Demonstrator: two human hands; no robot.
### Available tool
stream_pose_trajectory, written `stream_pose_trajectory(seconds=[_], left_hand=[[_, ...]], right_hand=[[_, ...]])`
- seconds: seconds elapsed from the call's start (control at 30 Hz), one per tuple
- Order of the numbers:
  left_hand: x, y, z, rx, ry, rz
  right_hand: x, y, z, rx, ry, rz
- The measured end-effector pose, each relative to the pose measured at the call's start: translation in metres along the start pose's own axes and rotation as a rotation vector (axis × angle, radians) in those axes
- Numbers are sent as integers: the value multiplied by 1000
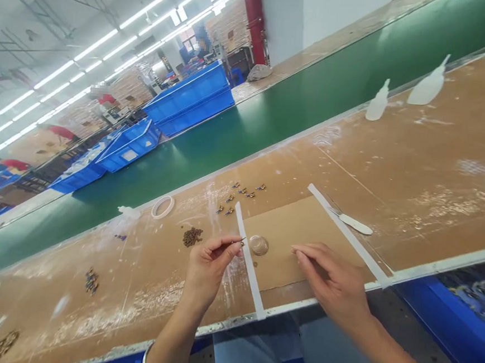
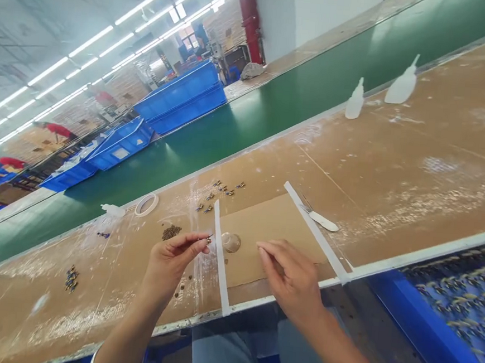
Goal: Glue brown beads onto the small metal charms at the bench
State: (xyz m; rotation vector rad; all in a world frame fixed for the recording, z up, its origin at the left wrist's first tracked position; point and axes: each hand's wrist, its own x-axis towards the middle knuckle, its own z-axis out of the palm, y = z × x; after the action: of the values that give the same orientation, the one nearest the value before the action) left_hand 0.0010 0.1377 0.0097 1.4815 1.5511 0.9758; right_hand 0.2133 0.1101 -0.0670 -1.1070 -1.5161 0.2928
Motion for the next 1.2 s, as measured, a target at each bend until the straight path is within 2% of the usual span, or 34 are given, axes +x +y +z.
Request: stream_pose_trajectory(seconds=[0.27, 0.43, 0.57, 0.8, 1.03, 1.13, 1.2], left_hand=[[13, 6, 14, 435, -25, 250], [23, 10, 20, 610, -89, 386], [26, 9, 21, 696, -94, 454], [25, 14, 22, 774, -131, 453], [25, 12, 24, 766, -101, 488], [15, 18, 19, 721, -77, 449], [2, 20, 9, 663, -33, 365]], right_hand=[[0, 3, 0, 80, 54, 20], [-1, 6, 0, 90, 64, 30], [-1, 6, 0, 102, 53, 29], [-3, 6, -1, 113, 59, 37], [-1, 6, -1, 110, 68, 35], [-1, 6, -2, 111, 75, 39], [-2, 6, -3, 118, 75, 44]])
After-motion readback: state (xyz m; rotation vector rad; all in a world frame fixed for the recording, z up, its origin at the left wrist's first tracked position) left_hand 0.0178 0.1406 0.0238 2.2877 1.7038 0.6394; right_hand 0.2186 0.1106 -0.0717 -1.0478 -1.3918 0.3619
